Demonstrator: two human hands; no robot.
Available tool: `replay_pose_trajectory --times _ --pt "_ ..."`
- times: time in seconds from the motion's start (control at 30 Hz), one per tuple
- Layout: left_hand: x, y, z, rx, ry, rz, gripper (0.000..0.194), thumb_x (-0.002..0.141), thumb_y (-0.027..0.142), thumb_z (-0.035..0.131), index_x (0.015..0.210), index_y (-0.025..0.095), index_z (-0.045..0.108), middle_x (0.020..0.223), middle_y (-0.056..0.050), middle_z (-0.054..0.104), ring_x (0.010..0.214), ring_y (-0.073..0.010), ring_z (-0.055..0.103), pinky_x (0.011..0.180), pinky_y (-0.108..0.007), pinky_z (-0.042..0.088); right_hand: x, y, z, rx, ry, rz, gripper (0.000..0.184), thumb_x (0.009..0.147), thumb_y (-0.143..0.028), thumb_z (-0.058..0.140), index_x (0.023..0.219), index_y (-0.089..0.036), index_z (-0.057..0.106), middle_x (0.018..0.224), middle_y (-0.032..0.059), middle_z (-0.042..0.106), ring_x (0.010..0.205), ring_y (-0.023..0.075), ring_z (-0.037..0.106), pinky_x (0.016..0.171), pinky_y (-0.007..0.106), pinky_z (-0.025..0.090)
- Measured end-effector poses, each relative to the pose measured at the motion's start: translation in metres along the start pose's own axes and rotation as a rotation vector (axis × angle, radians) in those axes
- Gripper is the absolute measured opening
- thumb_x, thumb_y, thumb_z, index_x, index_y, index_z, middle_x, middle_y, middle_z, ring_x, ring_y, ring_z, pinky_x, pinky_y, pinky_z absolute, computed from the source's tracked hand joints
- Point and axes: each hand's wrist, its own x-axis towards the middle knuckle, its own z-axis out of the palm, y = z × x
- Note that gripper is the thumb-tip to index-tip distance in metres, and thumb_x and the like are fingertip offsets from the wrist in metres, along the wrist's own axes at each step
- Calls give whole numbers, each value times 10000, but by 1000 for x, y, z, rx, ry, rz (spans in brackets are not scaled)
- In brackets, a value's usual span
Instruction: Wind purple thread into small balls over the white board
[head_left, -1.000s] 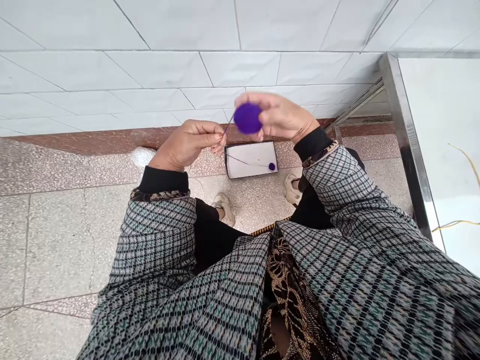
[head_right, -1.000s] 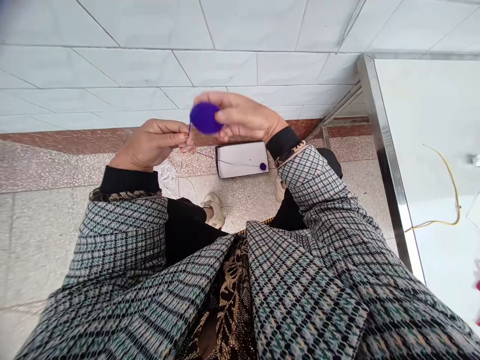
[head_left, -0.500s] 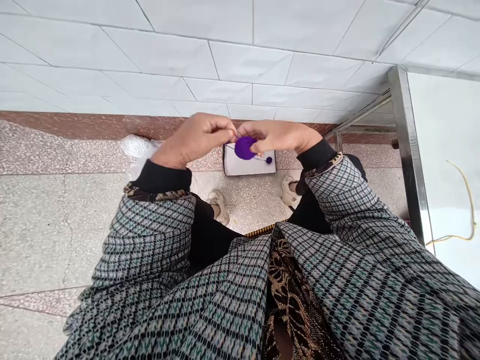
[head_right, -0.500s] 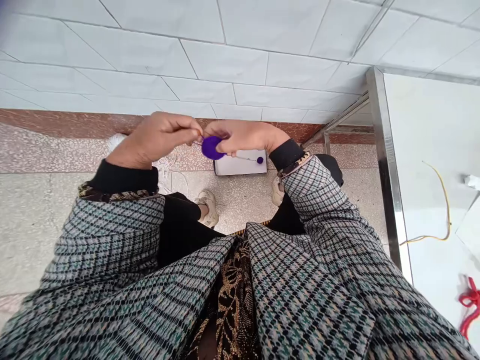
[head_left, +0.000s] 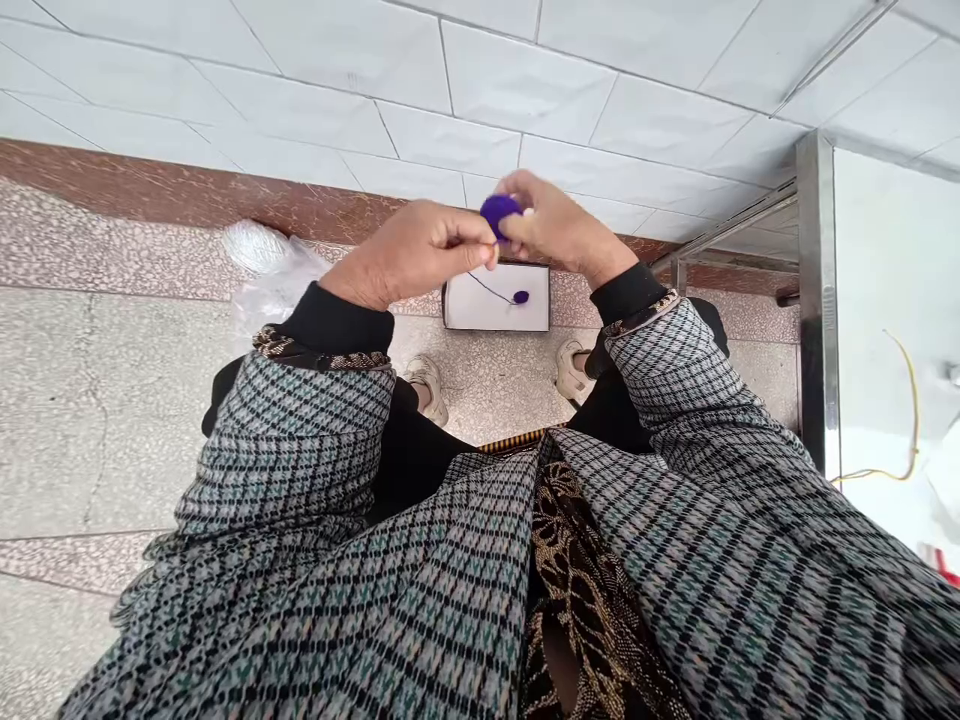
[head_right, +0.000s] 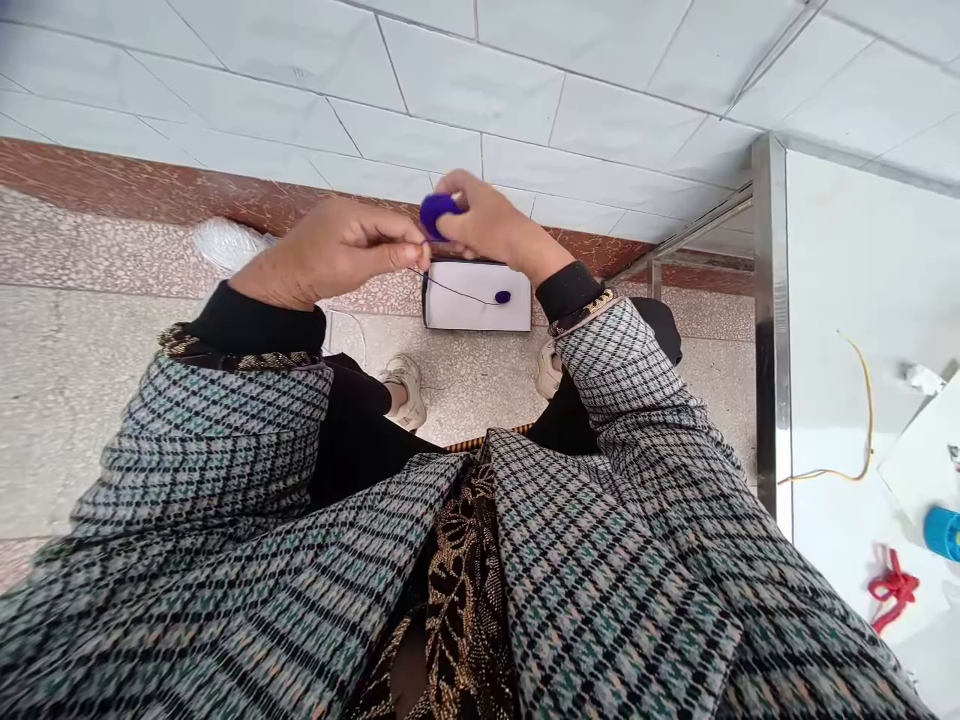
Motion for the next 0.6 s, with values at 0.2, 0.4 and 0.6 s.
replay_pose_trajectory --times 0.2,0.4,0.6 --pt "-1 -12 -13 -76 227 -183 162 939 228 612 787 171 623 708 12 600 717 -127 493 788 -292 436 -13 2 -18 323 -593 -236 456 749 -189 803 1113 -182 528 890 -17 677 586 78 599 501 171 496" --pt "11 -10 10 -46 -5 -81 156 896 185 603 759 156 673 729 9 640 741 -135 537 786 -287 421 3 -1 -25 691 123 -323 314 858 -348 679 1014 -280 415 935 -13 605 745 114 588 715 182 559" --pt "5 -3 5 -139 -82 -33 142 869 250 674 765 179 739 764 -13 702 774 -170 615 790 -322 461 0 7 -7 -2 -59 -53 312 779 -137 704 1020 -229 529 805 -43 606 611 98 507 569 216 453"
